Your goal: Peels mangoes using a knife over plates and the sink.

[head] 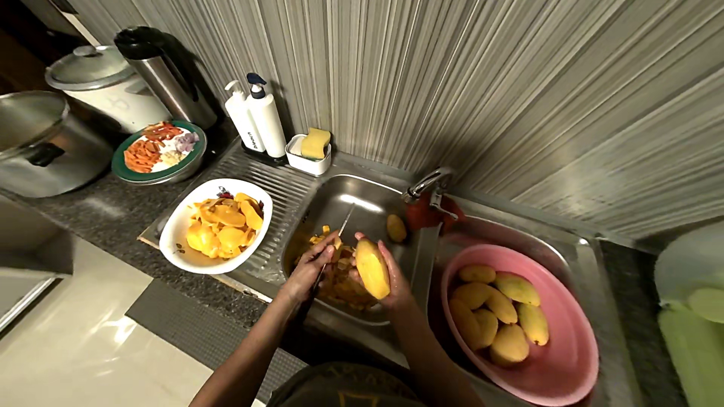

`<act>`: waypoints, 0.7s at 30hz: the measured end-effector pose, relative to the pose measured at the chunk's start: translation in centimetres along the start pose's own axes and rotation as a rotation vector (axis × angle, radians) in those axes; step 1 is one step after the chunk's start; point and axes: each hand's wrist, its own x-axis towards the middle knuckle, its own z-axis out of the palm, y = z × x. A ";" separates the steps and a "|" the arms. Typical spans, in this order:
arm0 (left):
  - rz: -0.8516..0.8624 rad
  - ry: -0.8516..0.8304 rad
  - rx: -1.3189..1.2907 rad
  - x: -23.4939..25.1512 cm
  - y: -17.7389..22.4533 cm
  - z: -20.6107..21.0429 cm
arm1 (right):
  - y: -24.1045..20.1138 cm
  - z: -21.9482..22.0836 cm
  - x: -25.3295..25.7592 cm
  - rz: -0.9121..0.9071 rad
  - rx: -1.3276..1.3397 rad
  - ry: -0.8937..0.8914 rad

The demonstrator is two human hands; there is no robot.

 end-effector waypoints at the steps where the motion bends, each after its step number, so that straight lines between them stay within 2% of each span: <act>1: -0.115 0.060 -0.080 0.0 -0.4 -0.2 | -0.1 -0.2 0.2 0.005 0.042 0.035; 3: -0.337 0.101 -0.164 -0.3 -0.8 -0.2 | -0.2 -0.8 0.5 0.010 0.109 0.118; 5: -0.396 0.073 -0.167 -1.4 -1.0 0.3 | -0.1 -1.4 0.8 0.008 0.145 0.168; 7: -0.265 0.002 -0.093 -2.9 -1.1 1.3 | 0.2 -1.8 0.9 0.009 0.188 0.198; 10: 0.095 -0.138 0.059 -4.4 -1.6 3.1 | 0.2 -0.7 0.6 -0.025 0.210 0.260; 13: 0.494 -0.184 0.368 -5.2 -2.3 4.0 | 0.5 -0.5 0.4 -0.138 0.200 0.120; 15: 0.570 -0.144 0.511 -5.6 -2.4 4.6 | 0.2 -0.2 0.7 -0.129 0.118 0.139; 18: 0.568 -0.079 0.613 -6.0 -2.7 4.8 | -0.4 0.2 1.2 -0.041 0.117 0.177; 21: 0.561 -0.017 0.676 -6.0 -2.8 4.6 | -0.2 -0.1 1.2 -0.104 0.126 0.148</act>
